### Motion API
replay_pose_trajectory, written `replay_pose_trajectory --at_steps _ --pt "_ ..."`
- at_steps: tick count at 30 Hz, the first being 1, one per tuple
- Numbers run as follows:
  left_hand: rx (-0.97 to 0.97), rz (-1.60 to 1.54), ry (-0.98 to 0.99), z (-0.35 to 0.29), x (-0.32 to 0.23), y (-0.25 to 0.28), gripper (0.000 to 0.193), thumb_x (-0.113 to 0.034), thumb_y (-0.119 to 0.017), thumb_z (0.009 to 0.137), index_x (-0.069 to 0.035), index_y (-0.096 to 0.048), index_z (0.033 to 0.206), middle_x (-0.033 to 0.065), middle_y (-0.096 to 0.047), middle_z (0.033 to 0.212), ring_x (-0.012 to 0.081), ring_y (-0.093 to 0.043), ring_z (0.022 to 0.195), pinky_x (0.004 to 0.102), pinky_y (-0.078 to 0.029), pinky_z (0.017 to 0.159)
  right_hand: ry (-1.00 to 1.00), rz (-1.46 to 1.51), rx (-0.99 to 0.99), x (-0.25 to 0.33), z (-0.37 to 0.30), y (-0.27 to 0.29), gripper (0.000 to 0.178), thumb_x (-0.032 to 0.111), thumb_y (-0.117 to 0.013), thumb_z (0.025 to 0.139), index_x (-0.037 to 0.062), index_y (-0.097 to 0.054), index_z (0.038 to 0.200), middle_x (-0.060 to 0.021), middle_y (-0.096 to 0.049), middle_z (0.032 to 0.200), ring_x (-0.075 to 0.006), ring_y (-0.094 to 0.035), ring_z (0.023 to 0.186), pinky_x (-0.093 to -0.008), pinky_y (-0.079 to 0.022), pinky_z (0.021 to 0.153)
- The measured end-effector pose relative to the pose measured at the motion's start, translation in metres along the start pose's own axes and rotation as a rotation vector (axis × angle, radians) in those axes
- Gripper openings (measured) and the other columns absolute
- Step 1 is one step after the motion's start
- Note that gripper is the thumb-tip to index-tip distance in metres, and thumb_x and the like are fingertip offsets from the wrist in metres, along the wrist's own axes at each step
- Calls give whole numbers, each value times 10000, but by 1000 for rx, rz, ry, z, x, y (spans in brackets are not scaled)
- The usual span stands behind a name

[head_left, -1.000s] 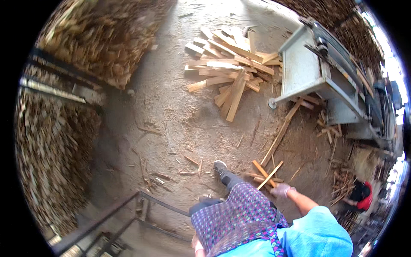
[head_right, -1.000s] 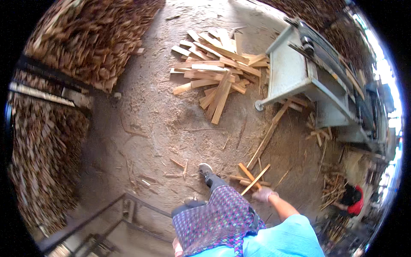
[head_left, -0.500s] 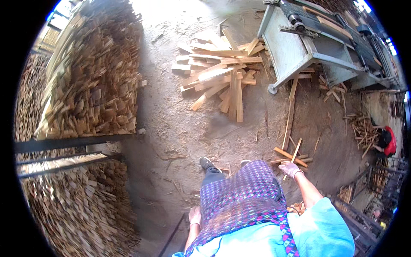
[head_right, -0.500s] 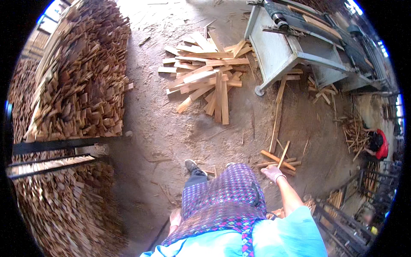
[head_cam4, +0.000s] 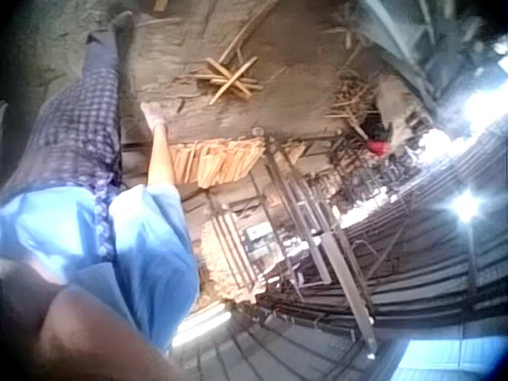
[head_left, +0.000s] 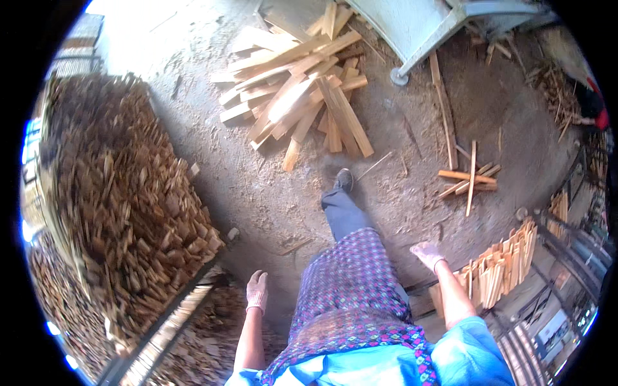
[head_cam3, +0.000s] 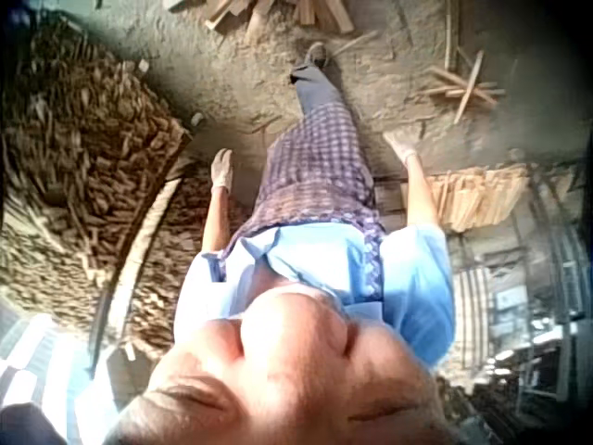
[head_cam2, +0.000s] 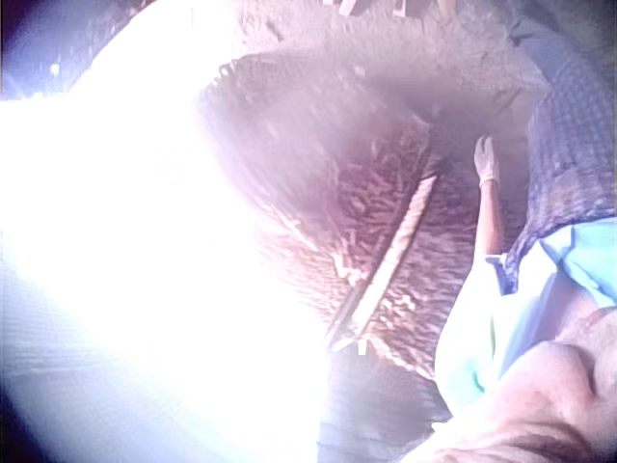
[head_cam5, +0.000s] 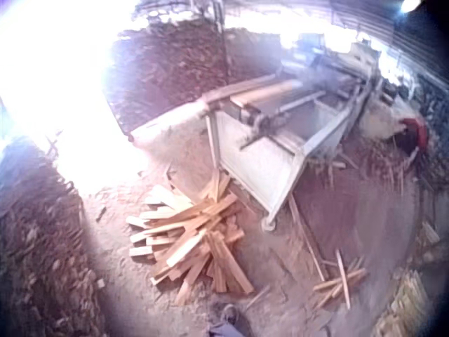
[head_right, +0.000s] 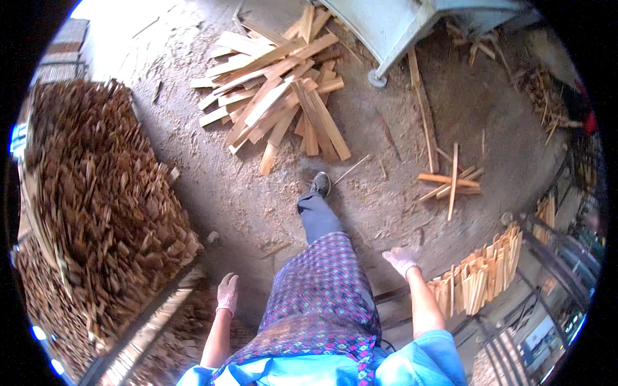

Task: The person gathers loose wooden planks from the floor of a workshop and stacks them into a neat pile. They repeatedly pick up bundles of wood, align them, and place them onto a growing stack, clearing the floor area in the process.

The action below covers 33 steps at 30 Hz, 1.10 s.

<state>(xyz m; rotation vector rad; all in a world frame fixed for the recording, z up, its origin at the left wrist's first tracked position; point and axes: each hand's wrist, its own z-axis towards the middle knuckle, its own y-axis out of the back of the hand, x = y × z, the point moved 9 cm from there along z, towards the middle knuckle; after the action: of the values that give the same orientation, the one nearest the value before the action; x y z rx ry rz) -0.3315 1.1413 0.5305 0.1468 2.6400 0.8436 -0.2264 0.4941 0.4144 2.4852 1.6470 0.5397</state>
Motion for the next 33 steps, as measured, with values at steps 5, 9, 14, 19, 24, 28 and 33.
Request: replay_pose_trajectory --at_steps 5,9,14,19,24,28,33 --pt "62 160 -154 76 -97 20 407 -238 -635 968 35 -616 1270 155 -692 1191 222 -638 1112 323 -465 1002 -137 361 -56 73 73 31 773 473 -732 843 -72 -540 1356 -270 -607 1330 -352 -558 1294 -386 -439 1076" --pt "128 327 -254 153 -170 1 445 -286 -610 986 32 -597 1297 186 -661 1268 286 -607 1210 344 -440 1048 -54 305 -90 95 165 47 865 488 -767 819 -68 -470 1412 -276 -563 1386 -361 -547 1305 -393 -434 1086" --pt "283 433 -361 327 -213 -58 579 -351 -646 968 45 -536 1376 226 -608 1357 315 -589 1265 364 -455 1063 -65 380 -138 110 308 53 1025 551 -797 778 -35 -351 1492 -298 -539 1398 -374 -535 1316 -400 -433 1091" --pt "268 582 -528 504 -283 -113 761 -330 -707 945 38 -354 1510 254 -444 1508 311 -447 1393 375 -378 1144 15 263 -311 191 412 99 1137 585 -808 743 -11 -254 1536 -304 -528 1406 -394 -532 1313 -418 -422 1105" --pt "178 685 -760 579 -389 -180 1091 -716 -656 812 -5 -284 1552 275 -365 1554 358 -397 1428 395 -310 1186 -94 272 -521 216 508 124 1237 616 -807 727 -1 -146 1570 -326 -452 1465 -414 -472 1365 -440 -387 1139" --pt "235 829 -687 632 -418 -223 1154 -763 -622 794 -27 -209 1580 295 -344 1555 391 -420 1402 430 -358 1159 -162 291 -638 218 550 129 1259 707 -766 716 -78 -211 1528 -330 -489 1429 -420 -497 1340 -464 -420 1101" --pt "330 479 -698 648 -418 -242 1057 -621 -700 845 45 -265 1541 194 -567 1370 251 -552 1260 332 -408 1074 -220 348 -562 227 572 114 1097 774 -711 722 -153 -516 1276 -337 -615 1239 -425 -597 1203 -452 -470 1015"
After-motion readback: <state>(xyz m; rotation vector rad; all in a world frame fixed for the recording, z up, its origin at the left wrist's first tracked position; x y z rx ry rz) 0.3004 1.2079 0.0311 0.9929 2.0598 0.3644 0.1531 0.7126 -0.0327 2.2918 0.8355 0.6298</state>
